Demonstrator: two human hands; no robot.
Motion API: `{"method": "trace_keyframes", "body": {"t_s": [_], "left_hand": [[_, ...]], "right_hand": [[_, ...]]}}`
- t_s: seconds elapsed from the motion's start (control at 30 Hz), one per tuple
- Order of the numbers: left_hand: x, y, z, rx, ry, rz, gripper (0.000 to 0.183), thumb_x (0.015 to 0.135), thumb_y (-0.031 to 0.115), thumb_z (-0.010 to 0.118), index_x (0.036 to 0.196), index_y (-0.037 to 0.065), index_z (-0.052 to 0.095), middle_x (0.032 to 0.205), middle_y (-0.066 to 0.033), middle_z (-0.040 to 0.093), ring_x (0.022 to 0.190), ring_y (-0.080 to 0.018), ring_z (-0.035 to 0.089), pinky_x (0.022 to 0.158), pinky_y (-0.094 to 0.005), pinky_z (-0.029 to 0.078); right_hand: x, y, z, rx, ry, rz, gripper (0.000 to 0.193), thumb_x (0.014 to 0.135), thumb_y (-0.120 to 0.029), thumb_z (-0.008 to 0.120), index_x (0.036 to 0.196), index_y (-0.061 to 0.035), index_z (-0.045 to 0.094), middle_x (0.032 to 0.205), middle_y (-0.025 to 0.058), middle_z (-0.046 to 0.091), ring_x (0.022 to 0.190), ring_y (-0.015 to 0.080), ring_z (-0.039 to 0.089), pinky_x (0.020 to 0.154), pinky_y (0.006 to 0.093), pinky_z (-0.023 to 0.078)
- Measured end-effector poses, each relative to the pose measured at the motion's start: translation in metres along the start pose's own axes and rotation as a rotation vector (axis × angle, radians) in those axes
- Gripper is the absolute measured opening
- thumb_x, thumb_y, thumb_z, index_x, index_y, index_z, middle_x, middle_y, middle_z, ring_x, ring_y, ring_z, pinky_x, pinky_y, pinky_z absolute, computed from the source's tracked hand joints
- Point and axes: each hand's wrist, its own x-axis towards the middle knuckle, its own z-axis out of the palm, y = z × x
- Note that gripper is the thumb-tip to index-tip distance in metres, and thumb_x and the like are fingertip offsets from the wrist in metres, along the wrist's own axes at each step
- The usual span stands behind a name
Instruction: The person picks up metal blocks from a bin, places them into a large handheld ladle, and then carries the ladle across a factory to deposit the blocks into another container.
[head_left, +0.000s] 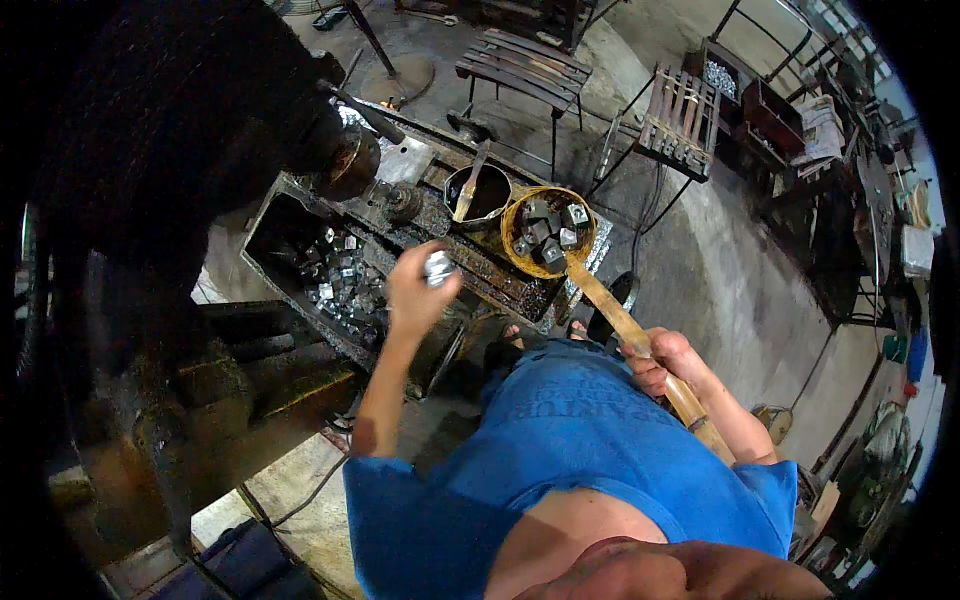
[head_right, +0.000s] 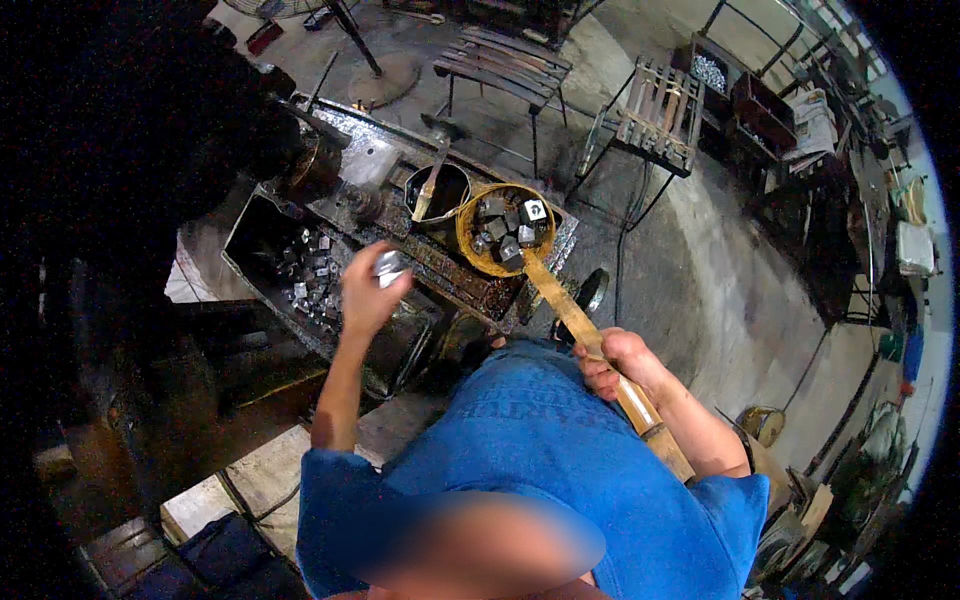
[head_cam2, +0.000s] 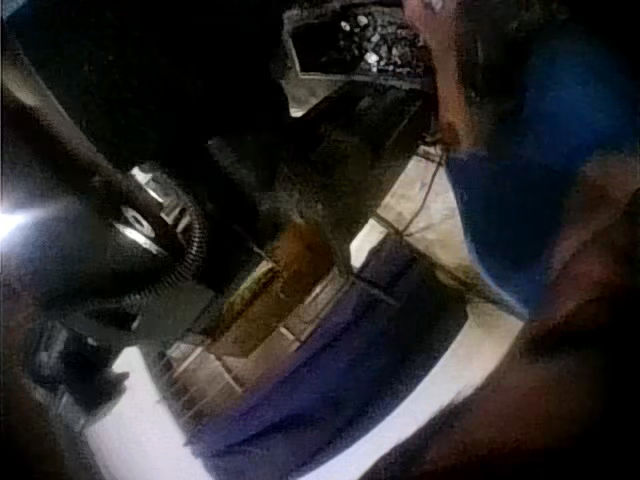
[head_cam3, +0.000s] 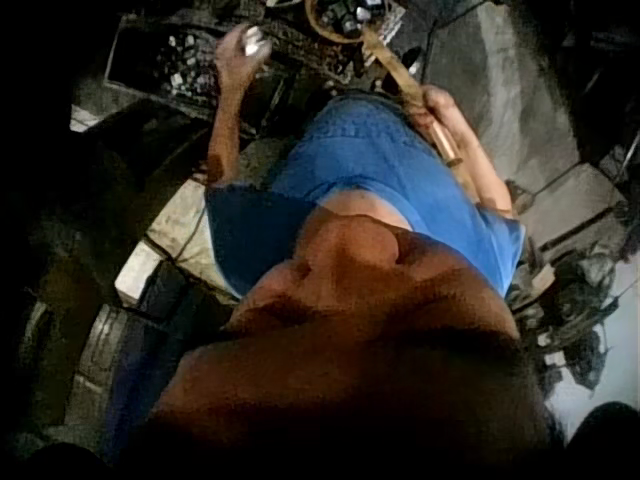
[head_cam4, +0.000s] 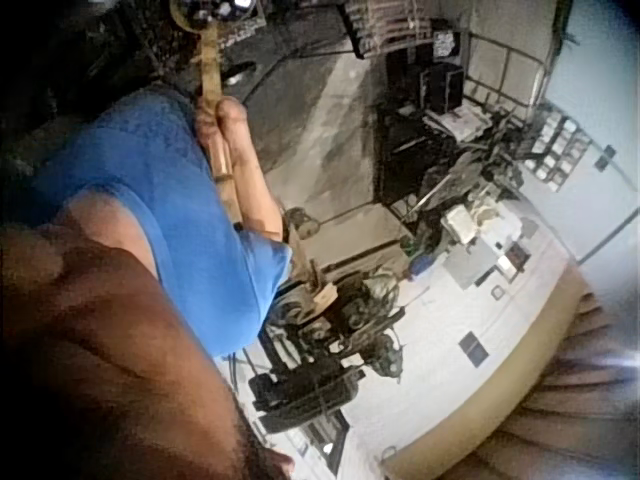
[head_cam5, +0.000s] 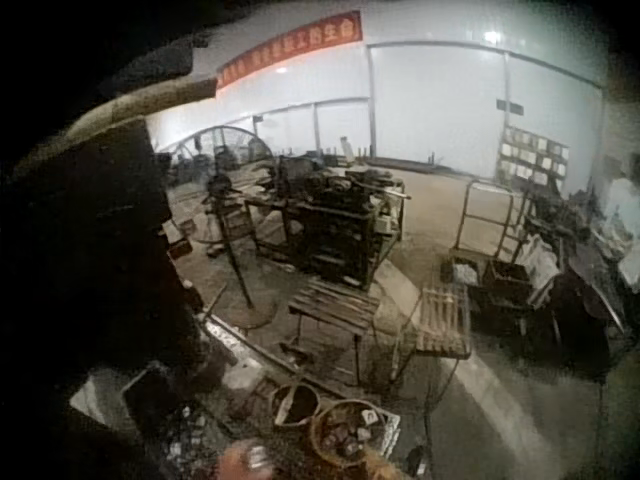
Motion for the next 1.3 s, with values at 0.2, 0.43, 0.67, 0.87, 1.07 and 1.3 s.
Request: {"method": "trace_keyframes", "body": {"t_s": [0.2, 0.43, 0.67, 0.87, 1.07, 1.3], "left_hand": [[0.039, 0.068, 0.091, 0.233, -0.196, 0.279, 0.042, 0.065, 0.019, 0.067, 0.104, 0.011, 0.056, 0.095, -0.0124, 0.055, 0.078, -0.0297, 0.059, 0.064, -0.0355, 0.049], [0.03, 0.053, 0.059, 0.149, 0.002, 0.375, 0.038, 0.07, 0.017, 0.065, 0.105, 0.008, 0.056, 0.095, -0.0114, 0.057, 0.077, -0.0279, 0.059, 0.063, -0.0357, 0.049], [-0.045, -0.086, -0.057, 0.338, 0.143, -0.344, 0.027, 0.066, 0.014, 0.066, 0.092, 0.007, 0.064, 0.081, -0.0115, 0.063, 0.072, -0.0256, 0.062, 0.065, -0.0324, 0.05], [-0.066, -0.147, -0.021, 0.506, -0.542, -0.149, 0.042, 0.064, 0.022, 0.066, 0.103, 0.008, 0.058, 0.091, -0.0141, 0.058, 0.089, -0.032, 0.057, 0.074, -0.0419, 0.047], [-0.074, -0.216, 0.021, 0.78, -0.973, 0.151, 0.023, 0.075, 0.013, 0.048, 0.096, 0.011, 0.057, 0.094, -0.0088, 0.059, 0.08, -0.0262, 0.061, 0.061, -0.0409, 0.05], [-0.087, -0.261, 0.042, 0.849, -1.069, 0.311, 0.031, 0.072, 0.011, 0.057, 0.102, 0.015, 0.056, 0.1, -0.007, 0.057, 0.087, -0.0235, 0.059, 0.067, -0.0378, 0.048]], "right_hand": [[0.0, -0.002, -0.003, 0.005, -0.027, -0.009, 0.02, 0.068, -0.016, 0.042, 0.085, -0.0052, 0.045, 0.059, -0.0036, 0.035, 0.041, 0.0035, 0.031, 0.035, 0.0209, 0.029], [0.004, -0.002, -0.007, 0.019, -0.108, -0.011, 0.021, 0.068, -0.018, 0.045, 0.085, -0.0049, 0.045, 0.059, -0.0042, 0.034, 0.041, 0.0031, 0.031, 0.035, 0.0209, 0.03], [0.004, -0.004, -0.009, -0.042, -0.108, -0.029, 0.025, 0.067, -0.024, 0.05, 0.084, -0.0055, 0.046, 0.056, -0.0056, 0.034, 0.039, 0.0029, 0.032, 0.032, 0.0193, 0.029], [0.006, -0.007, -0.011, -0.032, -0.16, -0.024, 0.028, 0.069, -0.026, 0.053, 0.085, -0.0058, 0.043, 0.056, -0.0053, 0.033, 0.039, 0.0019, 0.03, 0.031, 0.0192, 0.03], [0.001, -0.008, 0.001, -0.047, -0.049, -0.021, 0.024, 0.068, -0.023, 0.052, 0.083, -0.0065, 0.043, 0.056, -0.0056, 0.032, 0.038, 0.0018, 0.03, 0.031, 0.0199, 0.029], [0.004, 0.004, -0.001, 0.042, -0.042, -0.058, 0.025, 0.067, -0.022, 0.054, 0.083, -0.006, 0.043, 0.056, -0.0057, 0.033, 0.038, 0.0015, 0.03, 0.031, 0.0182, 0.027]]}}
